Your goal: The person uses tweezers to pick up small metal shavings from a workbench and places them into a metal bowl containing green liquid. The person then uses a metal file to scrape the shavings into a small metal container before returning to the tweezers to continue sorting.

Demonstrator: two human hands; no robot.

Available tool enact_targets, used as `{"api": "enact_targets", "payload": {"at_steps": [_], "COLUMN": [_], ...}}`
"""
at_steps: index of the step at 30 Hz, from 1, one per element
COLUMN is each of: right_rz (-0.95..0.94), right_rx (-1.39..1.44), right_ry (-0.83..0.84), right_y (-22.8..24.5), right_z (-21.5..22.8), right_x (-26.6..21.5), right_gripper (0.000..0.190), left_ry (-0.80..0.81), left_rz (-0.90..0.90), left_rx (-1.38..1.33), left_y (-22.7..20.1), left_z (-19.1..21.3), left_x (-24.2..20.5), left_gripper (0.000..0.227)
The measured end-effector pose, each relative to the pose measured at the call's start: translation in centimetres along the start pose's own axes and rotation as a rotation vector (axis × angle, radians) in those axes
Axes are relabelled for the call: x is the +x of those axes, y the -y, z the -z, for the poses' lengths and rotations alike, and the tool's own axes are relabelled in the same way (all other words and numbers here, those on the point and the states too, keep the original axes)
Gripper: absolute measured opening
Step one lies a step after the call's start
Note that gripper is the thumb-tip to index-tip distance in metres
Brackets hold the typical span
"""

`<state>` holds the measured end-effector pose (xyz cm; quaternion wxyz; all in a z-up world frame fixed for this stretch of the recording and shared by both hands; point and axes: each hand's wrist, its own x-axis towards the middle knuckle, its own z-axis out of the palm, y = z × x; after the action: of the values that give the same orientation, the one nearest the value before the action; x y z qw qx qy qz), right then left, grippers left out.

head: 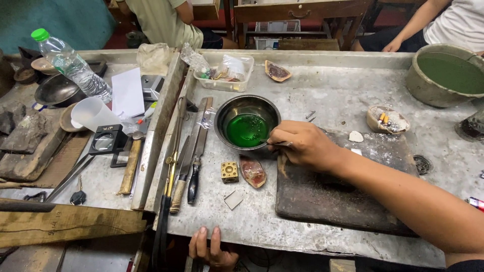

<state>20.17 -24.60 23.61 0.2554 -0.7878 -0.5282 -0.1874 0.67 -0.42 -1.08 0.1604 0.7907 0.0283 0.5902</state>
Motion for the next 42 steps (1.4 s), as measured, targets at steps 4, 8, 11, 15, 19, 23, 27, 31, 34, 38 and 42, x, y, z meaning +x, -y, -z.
{"api": "enact_targets", "payload": {"at_steps": [4,8,11,15,19,23,27,31,34,38,42], "right_rz": [0.032,0.021,0.001,-0.043,-0.168,-0.234,-0.214,-0.221,-0.226,-0.224,-0.232], "right_rx": [-0.024,-0.019,-0.046,-0.035,-0.017,-0.032,-0.059,-0.027,-0.01,-0.02,-0.035], "right_ry": [-0.046,-0.049,-0.047,-0.032,-0.025,-0.072,-0.066,-0.064,-0.054,-0.04,-0.053], "right_y": [0.8,2.0,3.9,5.6,6.6,7.9,7.9,7.5,7.6,7.3,7.6], "right_z": [2.2,5.3,8.1,10.5,11.9,12.4,12.2,12.3,12.4,11.9,12.0], "right_x": [0.5,-0.7,-1.8,-5.3,-9.2,-10.7,-11.6,-11.9,-12.0,-12.5,-12.5], "right_gripper": [0.019,0.016,0.014,0.009,0.011,0.008,0.009,0.01,0.009,0.015,0.005], "left_ry": [0.012,0.019,0.036,0.067,0.05,0.014,0.047,0.012,0.015,0.471,0.714], "left_rz": [-0.012,-0.033,-0.035,-0.049,-0.043,-0.04,-0.044,-0.148,-0.18,-0.059,-0.076], "left_rx": [-0.004,0.013,0.012,0.002,-0.02,-0.006,-0.026,-0.069,-0.132,-0.197,-0.086], "left_y": [0.6,0.5,0.6,0.6,-0.2,-0.9,-0.3,-1.8,-6.3,-11.2,-12.3], "left_z": [-0.1,0.3,0.4,0.5,0.7,0.6,1.4,2.4,1.5,-1.7,-8.1], "left_x": [-0.6,-0.1,-0.2,-0.1,0.9,1.8,1.5,5.8,12.5,20.3,21.0], "left_gripper": [0.05,0.053,0.055,0.059,0.056,0.05,0.058,0.027,0.017,0.023,0.024]}}
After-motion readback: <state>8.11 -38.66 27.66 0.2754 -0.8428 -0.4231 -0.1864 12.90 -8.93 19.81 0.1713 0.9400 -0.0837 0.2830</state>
